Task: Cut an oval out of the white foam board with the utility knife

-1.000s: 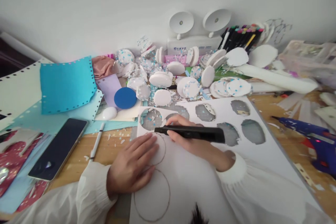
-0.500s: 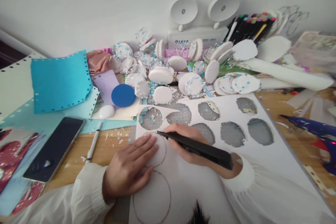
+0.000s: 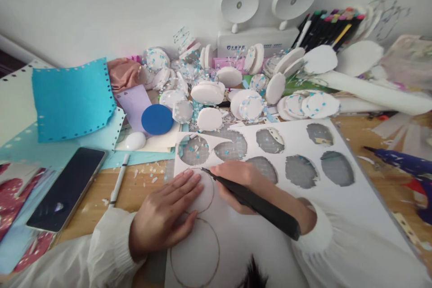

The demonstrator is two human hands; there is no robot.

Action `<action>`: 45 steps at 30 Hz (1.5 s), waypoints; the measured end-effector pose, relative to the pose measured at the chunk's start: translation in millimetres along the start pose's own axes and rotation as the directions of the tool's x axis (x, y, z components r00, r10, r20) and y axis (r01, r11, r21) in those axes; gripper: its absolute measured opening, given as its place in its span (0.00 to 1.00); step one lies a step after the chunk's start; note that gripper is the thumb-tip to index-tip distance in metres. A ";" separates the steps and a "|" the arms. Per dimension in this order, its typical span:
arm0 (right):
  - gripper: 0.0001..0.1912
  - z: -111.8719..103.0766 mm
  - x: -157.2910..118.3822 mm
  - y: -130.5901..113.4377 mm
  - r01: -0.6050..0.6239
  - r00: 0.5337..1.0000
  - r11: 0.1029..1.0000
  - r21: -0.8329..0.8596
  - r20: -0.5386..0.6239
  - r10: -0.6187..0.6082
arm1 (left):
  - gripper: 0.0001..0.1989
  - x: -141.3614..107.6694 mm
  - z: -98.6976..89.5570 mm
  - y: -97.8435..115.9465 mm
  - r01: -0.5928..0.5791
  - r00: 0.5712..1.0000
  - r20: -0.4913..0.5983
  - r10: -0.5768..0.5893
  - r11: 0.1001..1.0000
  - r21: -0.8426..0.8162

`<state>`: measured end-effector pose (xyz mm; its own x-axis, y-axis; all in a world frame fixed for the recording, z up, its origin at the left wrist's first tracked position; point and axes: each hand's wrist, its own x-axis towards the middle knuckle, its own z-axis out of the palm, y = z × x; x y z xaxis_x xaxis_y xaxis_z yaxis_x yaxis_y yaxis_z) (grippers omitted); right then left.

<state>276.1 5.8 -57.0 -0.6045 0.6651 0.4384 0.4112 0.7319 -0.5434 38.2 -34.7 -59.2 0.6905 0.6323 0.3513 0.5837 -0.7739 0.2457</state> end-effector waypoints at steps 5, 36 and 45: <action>0.10 -0.4 -8.7 -3.2 -0.121 0.986 0.993 0.004 -0.118 0.121 | 0.21 -1.2 1.0 1.4 0.004 1.000 -0.009 -0.004 1.000 0.004; 0.10 1.8 -3.2 -10.7 -0.062 0.996 0.998 0.018 -0.056 0.063 | 0.20 0.7 -1.9 2.9 0.020 1.000 0.004 -0.020 0.999 0.036; 0.11 -11.7 -10.3 -9.5 -0.433 0.863 0.814 0.387 -0.081 0.498 | 0.22 -0.6 0.3 0.7 -0.030 0.999 -0.028 0.031 0.998 0.051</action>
<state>286.4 -6.2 -48.0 -0.2613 0.9509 0.1659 0.3323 0.2500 -0.9094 38.4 -35.6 -59.5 0.6961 0.6068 0.3837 0.5840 -0.7895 0.1888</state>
